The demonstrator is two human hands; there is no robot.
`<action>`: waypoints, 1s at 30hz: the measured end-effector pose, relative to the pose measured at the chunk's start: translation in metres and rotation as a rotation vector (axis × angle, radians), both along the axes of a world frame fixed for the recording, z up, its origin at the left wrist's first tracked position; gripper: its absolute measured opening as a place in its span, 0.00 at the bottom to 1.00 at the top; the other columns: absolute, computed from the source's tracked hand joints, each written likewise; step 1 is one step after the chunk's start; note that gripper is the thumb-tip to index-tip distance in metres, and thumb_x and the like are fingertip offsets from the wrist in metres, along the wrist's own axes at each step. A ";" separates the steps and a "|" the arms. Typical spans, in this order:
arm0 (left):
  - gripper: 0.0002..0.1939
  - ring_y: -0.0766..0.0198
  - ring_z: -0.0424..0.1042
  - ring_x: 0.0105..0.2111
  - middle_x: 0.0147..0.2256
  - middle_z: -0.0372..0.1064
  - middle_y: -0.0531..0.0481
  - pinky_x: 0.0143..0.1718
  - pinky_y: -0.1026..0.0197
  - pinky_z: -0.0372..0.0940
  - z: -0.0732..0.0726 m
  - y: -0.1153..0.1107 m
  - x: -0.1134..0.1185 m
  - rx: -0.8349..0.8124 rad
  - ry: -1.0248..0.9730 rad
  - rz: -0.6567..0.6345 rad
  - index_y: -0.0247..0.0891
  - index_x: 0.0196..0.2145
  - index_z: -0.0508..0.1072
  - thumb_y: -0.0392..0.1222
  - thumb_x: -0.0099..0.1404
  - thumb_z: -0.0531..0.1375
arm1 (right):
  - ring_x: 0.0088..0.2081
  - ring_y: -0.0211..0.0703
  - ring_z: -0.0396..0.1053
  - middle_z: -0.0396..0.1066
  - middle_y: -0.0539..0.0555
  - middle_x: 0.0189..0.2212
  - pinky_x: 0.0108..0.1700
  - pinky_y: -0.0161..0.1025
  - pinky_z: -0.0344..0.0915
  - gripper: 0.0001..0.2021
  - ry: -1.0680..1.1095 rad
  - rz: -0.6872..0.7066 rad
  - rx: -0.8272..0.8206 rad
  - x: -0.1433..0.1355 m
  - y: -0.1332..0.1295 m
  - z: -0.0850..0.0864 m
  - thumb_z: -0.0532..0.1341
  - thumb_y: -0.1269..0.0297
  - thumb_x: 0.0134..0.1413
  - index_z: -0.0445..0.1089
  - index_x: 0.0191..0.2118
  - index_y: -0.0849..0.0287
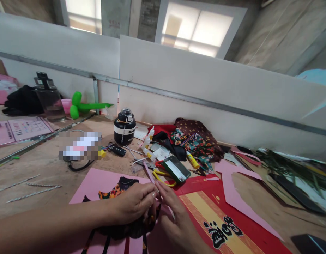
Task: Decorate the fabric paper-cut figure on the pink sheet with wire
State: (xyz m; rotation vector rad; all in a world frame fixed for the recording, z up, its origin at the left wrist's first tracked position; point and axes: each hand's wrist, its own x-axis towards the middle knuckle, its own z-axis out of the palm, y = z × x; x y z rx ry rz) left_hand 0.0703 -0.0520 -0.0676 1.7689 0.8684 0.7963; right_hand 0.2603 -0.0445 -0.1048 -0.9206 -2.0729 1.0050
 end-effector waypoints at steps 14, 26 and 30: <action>0.12 0.72 0.63 0.16 0.22 0.68 0.53 0.17 0.71 0.57 -0.004 -0.002 0.004 -0.107 -0.153 0.027 0.37 0.32 0.60 0.46 0.69 0.46 | 0.49 0.55 0.69 0.68 0.55 0.52 0.50 0.52 0.65 0.33 0.520 0.034 -0.665 -0.015 -0.015 0.028 0.67 0.60 0.43 0.61 0.58 0.47; 0.15 0.72 0.62 0.17 0.23 0.69 0.52 0.18 0.70 0.54 -0.011 -0.002 0.006 -0.192 -0.203 0.069 0.36 0.32 0.62 0.50 0.67 0.47 | 0.54 0.52 0.65 0.66 0.52 0.55 0.57 0.53 0.59 0.35 0.641 -0.056 -0.578 -0.011 0.000 0.040 0.53 0.72 0.33 0.66 0.55 0.52; 0.14 0.73 0.62 0.16 0.22 0.69 0.52 0.18 0.71 0.54 -0.016 -0.001 0.005 -0.225 -0.230 0.083 0.36 0.32 0.62 0.50 0.67 0.47 | 0.54 0.51 0.64 0.70 0.53 0.52 0.57 0.53 0.58 0.32 0.746 -0.074 -0.572 -0.009 0.004 0.051 0.54 0.71 0.36 0.68 0.53 0.51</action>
